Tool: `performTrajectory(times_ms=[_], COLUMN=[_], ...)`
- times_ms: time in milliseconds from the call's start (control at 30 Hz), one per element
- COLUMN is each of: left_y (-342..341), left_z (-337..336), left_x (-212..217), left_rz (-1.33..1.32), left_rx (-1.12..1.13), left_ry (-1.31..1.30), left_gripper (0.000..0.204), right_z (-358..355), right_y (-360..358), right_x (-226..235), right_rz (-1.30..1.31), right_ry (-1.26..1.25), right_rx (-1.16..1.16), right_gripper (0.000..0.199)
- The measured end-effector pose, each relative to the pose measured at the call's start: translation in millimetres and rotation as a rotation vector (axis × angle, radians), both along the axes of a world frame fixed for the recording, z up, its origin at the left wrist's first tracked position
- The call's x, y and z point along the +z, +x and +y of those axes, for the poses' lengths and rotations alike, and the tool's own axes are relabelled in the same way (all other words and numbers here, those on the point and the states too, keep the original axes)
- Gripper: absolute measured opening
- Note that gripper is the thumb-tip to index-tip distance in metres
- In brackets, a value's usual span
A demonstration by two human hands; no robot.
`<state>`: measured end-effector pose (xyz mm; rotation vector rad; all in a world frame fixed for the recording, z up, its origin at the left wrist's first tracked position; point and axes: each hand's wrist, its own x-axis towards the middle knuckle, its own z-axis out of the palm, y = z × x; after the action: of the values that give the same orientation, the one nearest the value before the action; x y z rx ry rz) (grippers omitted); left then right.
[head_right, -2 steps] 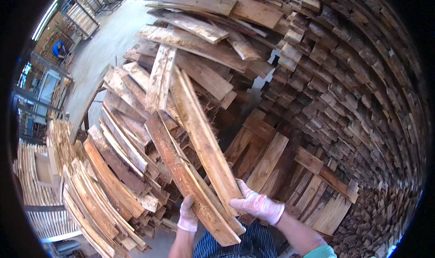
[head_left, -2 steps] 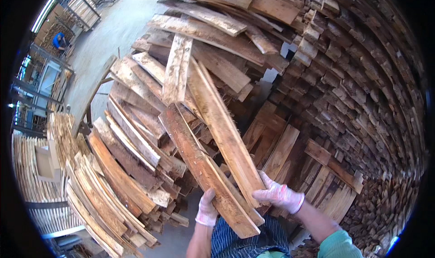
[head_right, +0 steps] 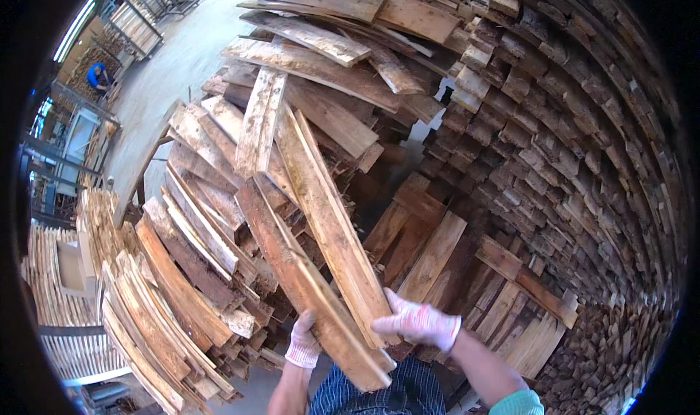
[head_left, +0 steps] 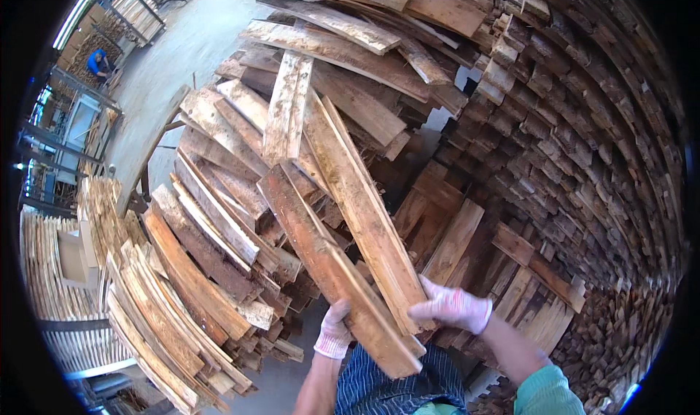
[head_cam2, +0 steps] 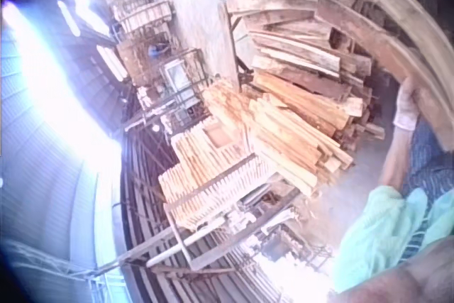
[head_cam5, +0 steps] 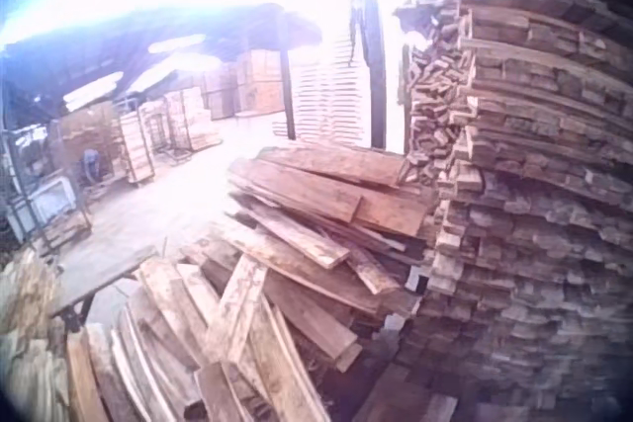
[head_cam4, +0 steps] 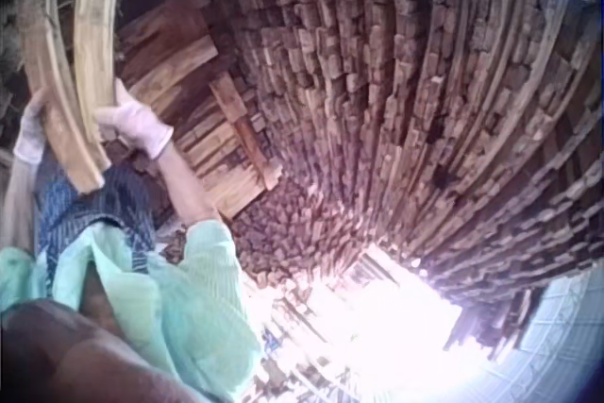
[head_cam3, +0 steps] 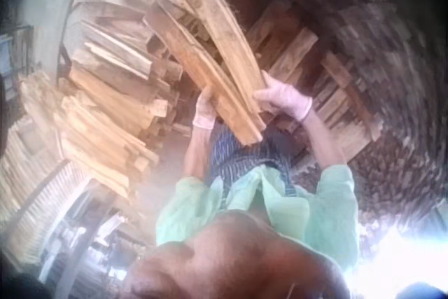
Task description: The person is picking up wooden planks from a pile and stacking them onto a wooden pallet by hand, aligning each piece as it is placed.
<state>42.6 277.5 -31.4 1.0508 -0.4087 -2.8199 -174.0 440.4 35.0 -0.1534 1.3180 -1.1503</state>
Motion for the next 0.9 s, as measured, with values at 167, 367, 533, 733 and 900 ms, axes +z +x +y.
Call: performTrajectory(times_ms=[167,367,533,733,900], left_y=[-32,14,29,-62,-120], left_z=[20,75,138,51,-25], left_x=[-1,31,0,-32,-122], left_rz=[-0.066,-0.283,-0.35,-0.269,-0.336], left_rx=[0.018,-0.171,-0.411,-0.702,-0.886], left_ry=[-0.073,-0.242,-0.388,-1.024,-1.57], left_gripper=[0.08,0.078,0.082,0.093,0.078], right_z=[-67,13,153,236,192], right_y=[-67,11,101,118,105], right_x=[-14,-34,-43,-104,-170], right_rz=[-0.137,0.194,0.28,0.735,0.805], right_ry=[-0.157,-0.157,0.201,0.663,1.125], right_rx=[-0.053,-0.069,-0.386,-0.622,-0.02], right_gripper=[0.107,0.101,0.09,0.09,0.113])
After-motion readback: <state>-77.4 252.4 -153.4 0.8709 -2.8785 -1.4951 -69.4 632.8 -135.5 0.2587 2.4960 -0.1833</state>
